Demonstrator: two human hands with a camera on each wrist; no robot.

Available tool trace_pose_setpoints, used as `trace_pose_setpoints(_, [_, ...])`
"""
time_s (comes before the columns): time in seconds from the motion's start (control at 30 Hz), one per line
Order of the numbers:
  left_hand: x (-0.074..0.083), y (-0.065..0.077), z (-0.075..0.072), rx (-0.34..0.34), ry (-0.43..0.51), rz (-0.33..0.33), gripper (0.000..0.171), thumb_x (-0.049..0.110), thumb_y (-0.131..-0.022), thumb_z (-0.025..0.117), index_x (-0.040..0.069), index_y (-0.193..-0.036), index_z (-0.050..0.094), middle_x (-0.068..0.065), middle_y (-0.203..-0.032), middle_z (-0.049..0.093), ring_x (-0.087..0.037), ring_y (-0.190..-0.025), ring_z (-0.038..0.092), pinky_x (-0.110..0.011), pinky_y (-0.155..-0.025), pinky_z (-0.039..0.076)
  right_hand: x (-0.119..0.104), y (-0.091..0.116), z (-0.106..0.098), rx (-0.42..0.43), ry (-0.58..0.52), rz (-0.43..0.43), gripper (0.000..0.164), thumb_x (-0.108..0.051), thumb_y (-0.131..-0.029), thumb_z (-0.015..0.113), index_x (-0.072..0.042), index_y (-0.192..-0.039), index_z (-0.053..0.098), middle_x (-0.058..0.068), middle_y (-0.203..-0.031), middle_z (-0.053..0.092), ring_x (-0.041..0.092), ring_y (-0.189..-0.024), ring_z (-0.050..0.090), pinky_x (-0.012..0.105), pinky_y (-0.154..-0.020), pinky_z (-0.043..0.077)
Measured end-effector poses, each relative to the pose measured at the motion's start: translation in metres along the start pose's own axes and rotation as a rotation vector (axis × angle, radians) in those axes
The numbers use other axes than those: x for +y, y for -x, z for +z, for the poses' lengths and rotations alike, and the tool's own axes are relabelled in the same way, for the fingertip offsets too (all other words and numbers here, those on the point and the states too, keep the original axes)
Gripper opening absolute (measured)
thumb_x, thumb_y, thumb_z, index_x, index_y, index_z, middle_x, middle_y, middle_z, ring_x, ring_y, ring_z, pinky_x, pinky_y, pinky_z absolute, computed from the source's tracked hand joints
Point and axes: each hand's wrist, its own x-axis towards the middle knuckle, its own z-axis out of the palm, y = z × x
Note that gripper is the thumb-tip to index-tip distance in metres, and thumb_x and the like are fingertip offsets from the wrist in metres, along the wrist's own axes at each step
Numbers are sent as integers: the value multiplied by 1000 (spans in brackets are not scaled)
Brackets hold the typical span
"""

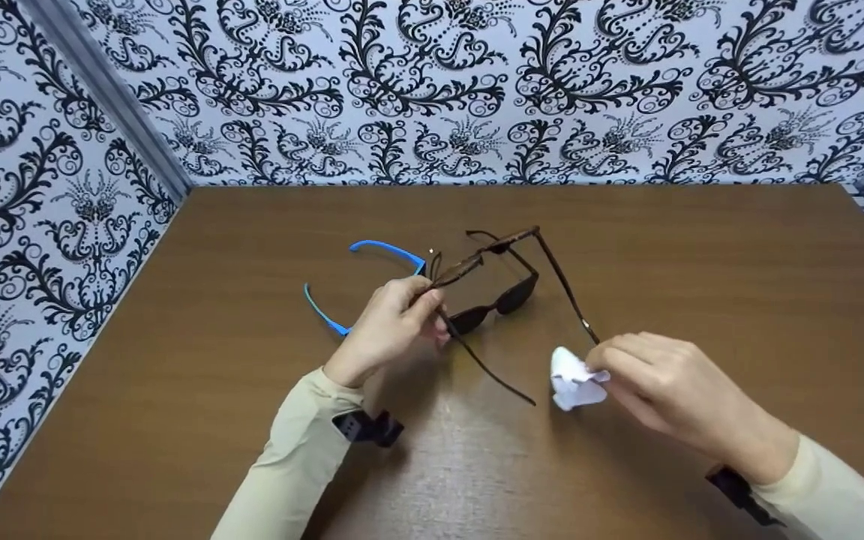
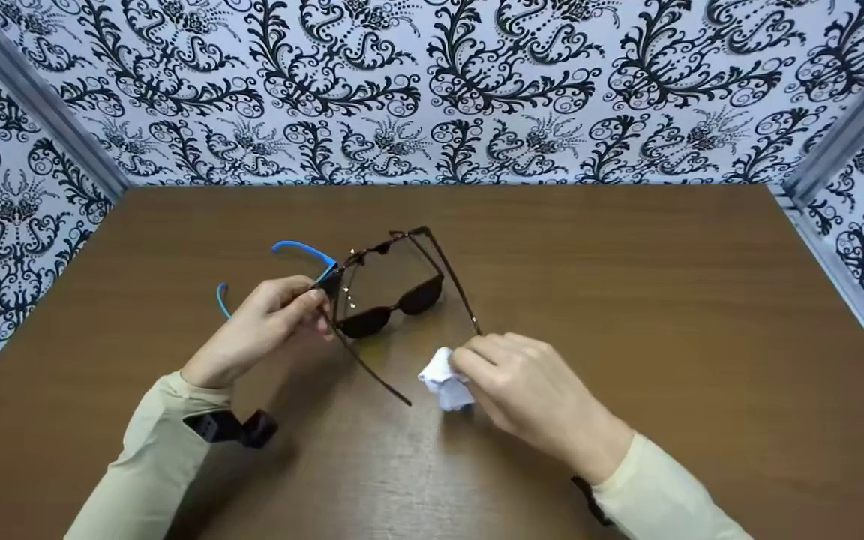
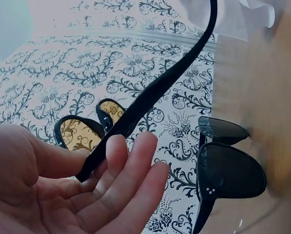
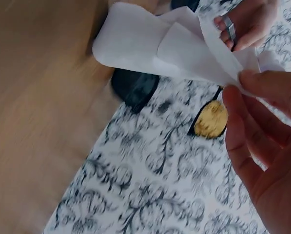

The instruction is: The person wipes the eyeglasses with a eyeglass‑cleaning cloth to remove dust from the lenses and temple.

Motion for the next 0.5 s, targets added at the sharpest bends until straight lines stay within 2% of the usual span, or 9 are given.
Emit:
trace_pose_setpoints(0.1, [1, 1, 2, 4, -2, 6, 20, 3, -100, 47, -5, -87, 60, -10, -68, 63, -27, -63, 67, -40, -67, 56, -7, -5, 10, -8, -56, 30, 25, -17, -99, 44, -4, -92, 64, 2, -86, 66, 15, -72, 63, 29, -62, 53])
trace_pose_setpoints(0.23, [1, 1, 5, 5, 34, 4, 20, 3, -100, 47, -7, -88, 60, -11, -68, 64, -26, -61, 66, -45, -66, 55, -14, -10, 25, -7, -177, 90, 6, -4, -89, 59, -4, -94, 61, 3, -85, 66, 14, -70, 64, 22, -61, 53])
trace_pose_setpoints(0.33, [0, 1, 7, 3, 72, -4, 20, 4, -100, 47, -7, -89, 60, -11, -69, 65, -25, -63, 67, -41, -64, 55, -19, -15, 34, 14, -263, 155, 24, 9, -76, 67, -4, -94, 59, 3, -84, 66, 13, -69, 65, 18, -60, 52])
trace_pose_setpoints(0.4, [0, 1, 9, -2, 92, -8, 20, 4, -100, 47, -8, -89, 60, -12, -70, 66, -28, -65, 68, -38, -64, 55, -21, -19, 38, 23, -295, 206, 29, 13, -73, 69, -4, -93, 58, 2, -84, 66, 12, -70, 65, 16, -60, 52])
trace_pose_setpoints(0.5, [0, 3, 11, -26, 121, -12, 20, 3, -100, 46, -9, -90, 59, -12, -71, 66, -28, -68, 69, -36, -66, 56, -24, -25, 43, 42, -351, 260, 29, 15, -74, 68, -4, -93, 57, 2, -83, 67, 12, -69, 67, 15, -61, 52])
